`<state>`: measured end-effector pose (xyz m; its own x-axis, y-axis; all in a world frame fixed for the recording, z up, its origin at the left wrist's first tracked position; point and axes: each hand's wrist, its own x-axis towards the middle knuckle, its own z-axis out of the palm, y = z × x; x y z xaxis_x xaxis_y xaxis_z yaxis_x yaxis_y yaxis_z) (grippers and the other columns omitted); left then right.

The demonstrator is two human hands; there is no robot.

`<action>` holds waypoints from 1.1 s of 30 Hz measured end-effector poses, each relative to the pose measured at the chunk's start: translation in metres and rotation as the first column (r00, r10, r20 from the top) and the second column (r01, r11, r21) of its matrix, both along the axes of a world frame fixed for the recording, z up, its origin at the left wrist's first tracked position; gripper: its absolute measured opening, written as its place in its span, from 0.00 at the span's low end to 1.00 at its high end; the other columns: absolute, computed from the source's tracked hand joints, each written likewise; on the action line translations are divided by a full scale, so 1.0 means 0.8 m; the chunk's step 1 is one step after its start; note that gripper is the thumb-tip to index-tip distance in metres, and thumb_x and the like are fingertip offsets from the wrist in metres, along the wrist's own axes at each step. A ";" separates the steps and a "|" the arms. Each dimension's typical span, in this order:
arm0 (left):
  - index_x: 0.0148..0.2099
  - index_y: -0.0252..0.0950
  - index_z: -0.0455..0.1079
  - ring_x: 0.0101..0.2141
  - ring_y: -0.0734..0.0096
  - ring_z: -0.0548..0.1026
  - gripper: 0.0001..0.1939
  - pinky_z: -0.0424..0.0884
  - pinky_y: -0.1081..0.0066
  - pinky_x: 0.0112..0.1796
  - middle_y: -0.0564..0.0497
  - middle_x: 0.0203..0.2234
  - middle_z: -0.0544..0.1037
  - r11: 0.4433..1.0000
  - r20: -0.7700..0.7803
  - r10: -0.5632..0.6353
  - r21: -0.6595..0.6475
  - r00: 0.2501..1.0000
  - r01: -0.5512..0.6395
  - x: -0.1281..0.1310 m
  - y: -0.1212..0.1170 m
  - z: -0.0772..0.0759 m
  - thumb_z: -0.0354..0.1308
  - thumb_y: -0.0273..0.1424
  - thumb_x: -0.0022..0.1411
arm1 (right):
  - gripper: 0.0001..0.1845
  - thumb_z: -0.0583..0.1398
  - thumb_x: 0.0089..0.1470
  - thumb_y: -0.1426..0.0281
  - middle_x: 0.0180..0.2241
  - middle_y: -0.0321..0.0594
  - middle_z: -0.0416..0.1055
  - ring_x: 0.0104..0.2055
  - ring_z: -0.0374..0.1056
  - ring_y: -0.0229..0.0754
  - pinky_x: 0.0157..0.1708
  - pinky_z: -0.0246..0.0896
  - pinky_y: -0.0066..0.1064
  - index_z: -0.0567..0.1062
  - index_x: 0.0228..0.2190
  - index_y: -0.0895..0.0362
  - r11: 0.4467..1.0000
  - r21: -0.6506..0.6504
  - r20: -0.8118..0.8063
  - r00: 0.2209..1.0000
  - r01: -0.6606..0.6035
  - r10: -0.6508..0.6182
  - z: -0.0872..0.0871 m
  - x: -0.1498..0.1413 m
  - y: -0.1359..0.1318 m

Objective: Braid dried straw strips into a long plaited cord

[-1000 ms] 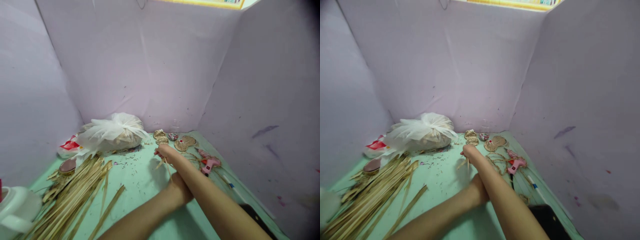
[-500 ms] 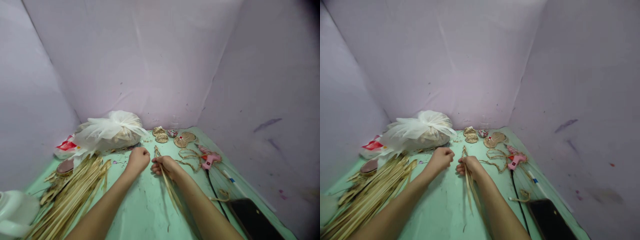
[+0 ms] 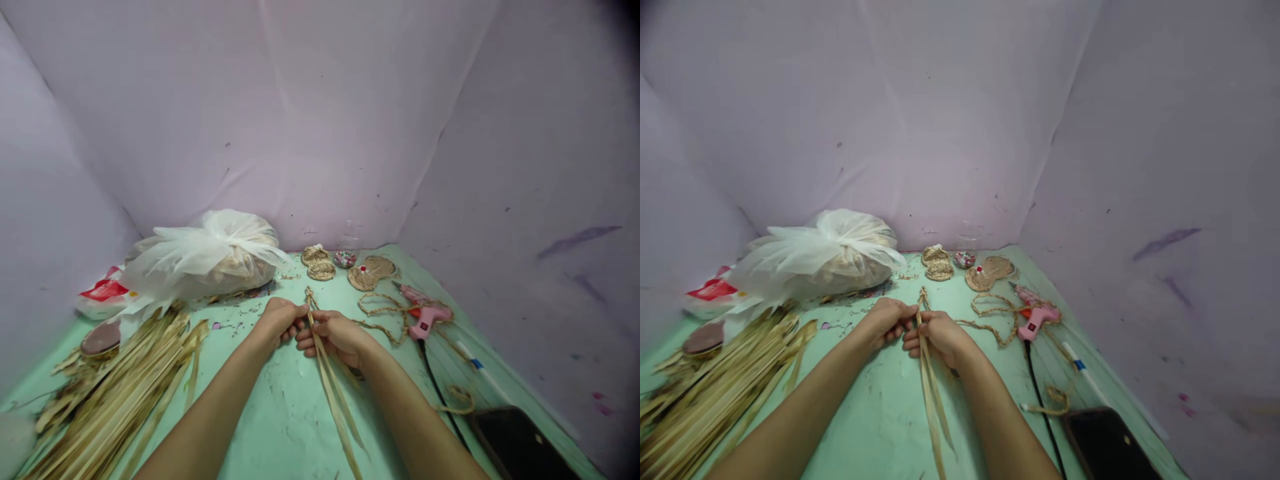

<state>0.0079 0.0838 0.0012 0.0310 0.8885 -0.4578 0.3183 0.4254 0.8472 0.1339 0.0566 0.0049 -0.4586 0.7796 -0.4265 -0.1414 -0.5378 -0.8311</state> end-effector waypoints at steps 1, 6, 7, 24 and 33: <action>0.18 0.32 0.61 0.09 0.83 0.54 0.15 0.46 0.77 0.12 0.56 0.07 0.61 1.000 0.005 -0.011 -0.019 1.000 0.011 -0.001 0.000 0.000 0.55 0.38 0.47 | 0.11 0.48 0.45 0.83 0.23 0.42 0.70 0.23 0.68 0.35 0.27 0.64 0.29 0.66 0.29 0.62 1.000 -0.001 -0.004 1.000 0.000 0.000 -0.001 0.000 0.000; 0.16 0.32 0.60 0.09 0.84 0.53 0.11 0.45 0.78 0.12 0.57 0.06 0.59 0.999 0.027 -0.034 -0.007 0.999 0.034 0.004 -0.006 0.006 0.55 0.30 0.45 | 0.12 0.49 0.44 0.82 0.27 0.43 0.71 0.23 0.68 0.35 0.25 0.63 0.28 0.67 0.31 0.62 1.000 0.029 -0.019 1.000 -0.010 0.010 -0.002 -0.001 0.000; 0.15 0.32 0.59 0.09 0.84 0.53 0.10 0.45 0.78 0.12 0.57 0.06 0.58 0.999 0.036 -0.030 0.017 0.999 0.029 0.005 -0.008 0.007 0.55 0.28 0.43 | 0.12 0.49 0.44 0.81 0.27 0.43 0.71 0.23 0.68 0.35 0.25 0.63 0.28 0.67 0.31 0.62 0.999 0.033 -0.014 1.000 -0.011 0.012 -0.001 0.000 0.000; 0.21 0.31 0.63 0.10 0.84 0.55 0.07 0.46 0.79 0.12 0.55 0.12 0.64 0.985 0.055 -0.173 -0.013 0.983 0.174 -0.008 -0.002 0.001 0.52 0.30 0.44 | 0.09 0.52 0.48 0.79 0.18 0.36 0.69 0.17 0.63 0.31 0.20 0.60 0.21 0.71 0.27 0.62 0.963 0.164 0.309 0.916 0.212 -0.254 -0.007 -0.005 0.013; 0.21 0.32 0.66 0.16 0.77 0.63 0.07 0.54 0.75 0.18 0.50 0.14 0.68 0.966 -0.390 -0.147 0.140 0.909 0.216 0.003 -0.007 0.011 0.52 0.30 0.45 | 0.05 0.56 0.43 0.74 0.18 0.35 0.69 0.20 0.64 0.34 0.20 0.59 0.23 0.73 0.24 0.59 0.882 0.399 0.383 0.829 0.250 -0.408 -0.034 -0.006 0.025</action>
